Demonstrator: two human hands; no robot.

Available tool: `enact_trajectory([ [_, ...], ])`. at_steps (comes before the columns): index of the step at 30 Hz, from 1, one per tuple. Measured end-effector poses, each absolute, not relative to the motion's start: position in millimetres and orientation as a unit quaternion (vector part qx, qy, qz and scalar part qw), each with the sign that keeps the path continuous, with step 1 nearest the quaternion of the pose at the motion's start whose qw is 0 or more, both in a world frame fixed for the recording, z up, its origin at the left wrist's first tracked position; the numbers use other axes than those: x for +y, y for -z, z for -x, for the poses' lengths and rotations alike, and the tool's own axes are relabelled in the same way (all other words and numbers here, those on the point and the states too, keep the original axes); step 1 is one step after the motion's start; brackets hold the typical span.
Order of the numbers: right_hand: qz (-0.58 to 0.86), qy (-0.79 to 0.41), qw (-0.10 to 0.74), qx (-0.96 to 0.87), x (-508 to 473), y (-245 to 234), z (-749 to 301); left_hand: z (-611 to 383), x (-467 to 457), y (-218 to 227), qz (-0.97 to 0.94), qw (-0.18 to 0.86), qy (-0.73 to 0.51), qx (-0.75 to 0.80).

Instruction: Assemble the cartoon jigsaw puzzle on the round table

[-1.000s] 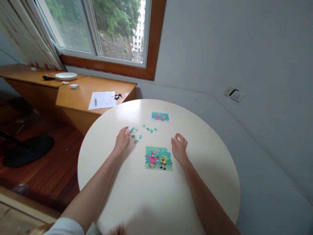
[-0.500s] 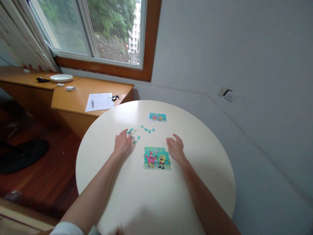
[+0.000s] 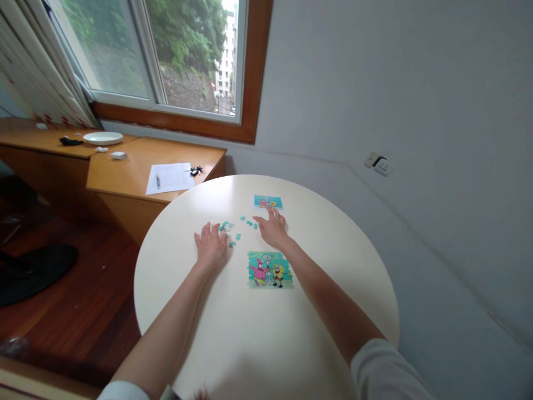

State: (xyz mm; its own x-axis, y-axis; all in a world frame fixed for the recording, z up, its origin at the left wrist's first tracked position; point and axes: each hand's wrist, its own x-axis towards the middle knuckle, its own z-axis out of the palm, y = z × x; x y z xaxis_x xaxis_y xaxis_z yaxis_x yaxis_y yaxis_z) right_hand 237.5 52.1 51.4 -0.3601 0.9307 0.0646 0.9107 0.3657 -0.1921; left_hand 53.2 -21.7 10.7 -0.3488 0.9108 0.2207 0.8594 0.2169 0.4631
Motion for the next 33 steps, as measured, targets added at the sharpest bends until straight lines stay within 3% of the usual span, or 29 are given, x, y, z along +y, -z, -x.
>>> enact_trajectory([
  [12, 0.518, -0.081, -0.031, -0.851, 94.0, -45.5, -197.8, -47.6, -17.7, -4.1, -0.558, 0.055, -0.26, 0.786],
  [19, 0.542, -0.046, 0.031, -0.839, 99.0, -53.0, -246.6, -48.5, -16.5, -1.1, -0.559, 0.049, -0.27, 0.782],
  [26, 0.507, -0.02, 0.121, -0.853, 73.8, -25.9, -275.0, -48.9, -16.3, -2.9, -0.556, 0.062, -0.276, 0.782],
  [33, 0.5, 0.004, 0.141, -0.854, 72.0, -20.5, -264.5, -47.3, -17.0, -7.3, -0.542, 0.078, -0.294, 0.784],
])
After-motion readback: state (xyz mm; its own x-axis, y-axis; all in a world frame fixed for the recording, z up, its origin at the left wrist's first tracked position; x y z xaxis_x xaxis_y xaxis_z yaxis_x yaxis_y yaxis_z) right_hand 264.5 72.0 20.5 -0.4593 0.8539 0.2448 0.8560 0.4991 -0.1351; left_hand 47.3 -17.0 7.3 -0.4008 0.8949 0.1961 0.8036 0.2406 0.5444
